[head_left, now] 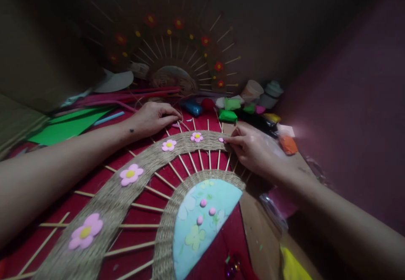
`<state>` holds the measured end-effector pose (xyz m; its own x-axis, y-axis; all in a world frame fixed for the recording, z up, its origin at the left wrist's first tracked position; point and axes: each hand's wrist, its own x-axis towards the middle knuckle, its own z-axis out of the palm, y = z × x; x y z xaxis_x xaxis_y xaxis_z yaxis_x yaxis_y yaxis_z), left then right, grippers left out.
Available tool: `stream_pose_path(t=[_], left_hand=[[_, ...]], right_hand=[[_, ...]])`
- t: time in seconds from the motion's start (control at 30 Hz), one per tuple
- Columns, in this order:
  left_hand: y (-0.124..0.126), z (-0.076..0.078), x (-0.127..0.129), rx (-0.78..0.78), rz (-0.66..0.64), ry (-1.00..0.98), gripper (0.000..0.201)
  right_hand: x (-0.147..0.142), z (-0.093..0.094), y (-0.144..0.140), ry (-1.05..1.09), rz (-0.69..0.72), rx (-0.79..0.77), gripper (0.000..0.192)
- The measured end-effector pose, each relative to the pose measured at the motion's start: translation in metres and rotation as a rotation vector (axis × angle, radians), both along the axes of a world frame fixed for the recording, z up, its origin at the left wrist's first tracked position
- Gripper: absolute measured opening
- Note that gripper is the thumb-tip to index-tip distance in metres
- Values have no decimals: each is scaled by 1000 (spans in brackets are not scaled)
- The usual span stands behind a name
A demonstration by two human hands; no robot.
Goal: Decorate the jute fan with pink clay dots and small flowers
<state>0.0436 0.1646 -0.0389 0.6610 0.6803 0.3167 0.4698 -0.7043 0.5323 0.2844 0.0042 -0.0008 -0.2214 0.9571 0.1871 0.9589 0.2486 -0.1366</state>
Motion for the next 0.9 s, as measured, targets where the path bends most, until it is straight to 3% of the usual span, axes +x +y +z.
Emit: stream_pose_path(t=[0.2,0.37,0.6,0.73,0.9], left_hand=[[0,0,0,-5,0,-7,28],[2,-2,-1,16,-11,11,30],[2,-1,-1,43,-23,-4,29],[2,-1,-1,26,-14,-8,29],[2,-1,0,20,-6,2,30]], right_hand=[[2,-13,-2,-119,16,-5,31],[-1,-8,-5,-197,31,-40,32],[-1,2,-9,-121,-44,-16,32],[-1,-1,-8,-82,-13,-24,34],[-3,-3,-7,-223,11,-57,34]])
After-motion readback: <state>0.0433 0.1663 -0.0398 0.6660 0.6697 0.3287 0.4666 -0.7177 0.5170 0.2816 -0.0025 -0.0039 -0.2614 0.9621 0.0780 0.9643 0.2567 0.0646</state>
